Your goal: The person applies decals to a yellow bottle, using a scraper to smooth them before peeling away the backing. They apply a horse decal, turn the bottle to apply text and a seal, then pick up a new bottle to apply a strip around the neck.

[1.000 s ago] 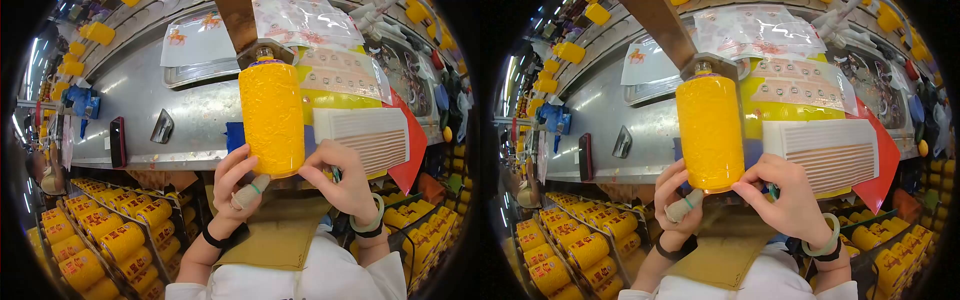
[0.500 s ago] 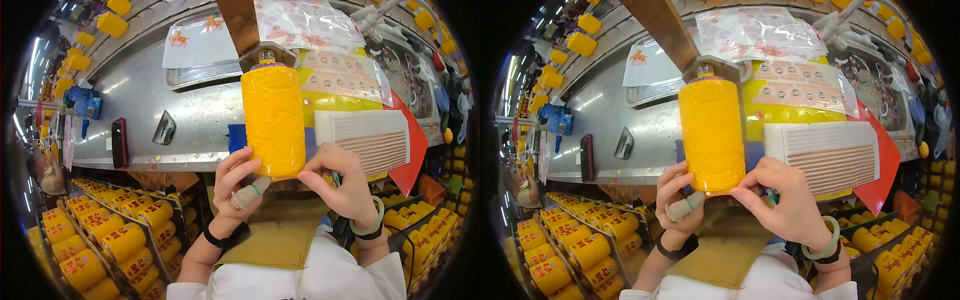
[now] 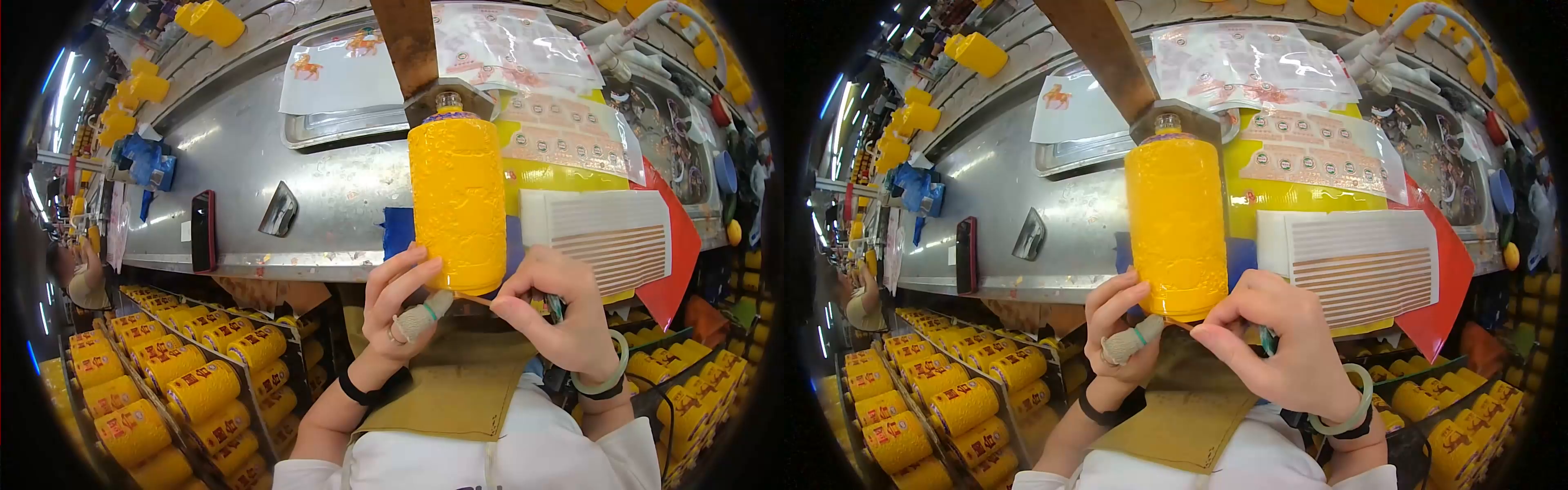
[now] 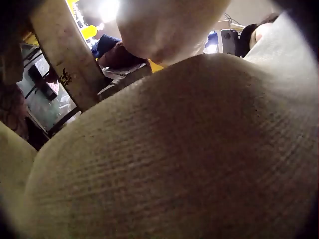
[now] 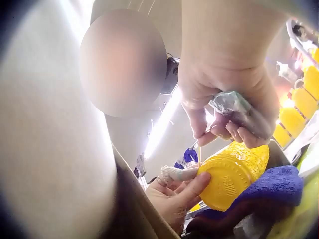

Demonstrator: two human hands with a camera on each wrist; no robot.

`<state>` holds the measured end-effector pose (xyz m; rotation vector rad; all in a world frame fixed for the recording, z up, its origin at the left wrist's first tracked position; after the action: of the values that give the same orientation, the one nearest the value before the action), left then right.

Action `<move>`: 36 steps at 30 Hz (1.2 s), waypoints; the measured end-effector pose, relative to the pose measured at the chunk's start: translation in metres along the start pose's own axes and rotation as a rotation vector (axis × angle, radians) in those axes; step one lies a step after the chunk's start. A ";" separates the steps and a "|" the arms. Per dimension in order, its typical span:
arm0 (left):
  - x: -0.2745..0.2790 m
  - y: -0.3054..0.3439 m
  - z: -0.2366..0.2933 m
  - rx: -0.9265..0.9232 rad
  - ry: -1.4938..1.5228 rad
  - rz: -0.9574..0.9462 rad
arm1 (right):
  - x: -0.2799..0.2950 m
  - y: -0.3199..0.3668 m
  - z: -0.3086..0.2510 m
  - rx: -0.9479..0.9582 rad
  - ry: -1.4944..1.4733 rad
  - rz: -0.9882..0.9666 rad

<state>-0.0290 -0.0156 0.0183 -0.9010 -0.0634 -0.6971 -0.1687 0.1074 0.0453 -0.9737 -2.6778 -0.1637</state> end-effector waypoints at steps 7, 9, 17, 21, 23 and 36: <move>-0.001 -0.002 0.003 -0.072 0.011 0.004 | 0.004 0.000 0.001 0.017 0.044 0.000; 0.000 -0.001 0.005 -0.104 0.022 0.010 | 0.006 0.001 0.007 0.001 0.056 0.016; 0.000 0.000 0.003 -0.067 0.014 0.004 | 0.004 0.000 0.024 -0.081 0.041 0.016; 0.000 -0.002 -0.005 0.109 0.044 0.012 | 0.004 -0.001 0.028 -0.067 0.053 0.015; 0.000 -0.002 0.001 0.006 0.005 0.002 | 0.003 -0.001 0.029 -0.067 0.032 0.015; 0.005 -0.004 0.001 -0.040 0.060 0.064 | -0.011 -0.001 0.040 -0.043 0.019 -0.023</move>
<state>-0.0273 -0.0186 0.0233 -0.9161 0.0323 -0.6670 -0.1708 0.1081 0.0038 -0.9495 -2.6789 -0.2356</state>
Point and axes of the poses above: each hand's wrist, its own y-axis away from the middle knuckle, its own x-axis out of the back of the hand, z = x × y, the point moved 10 cm from there along -y, towards the middle knuckle, and after that the axes turned 4 degrees about z, right-handed, at the moved point
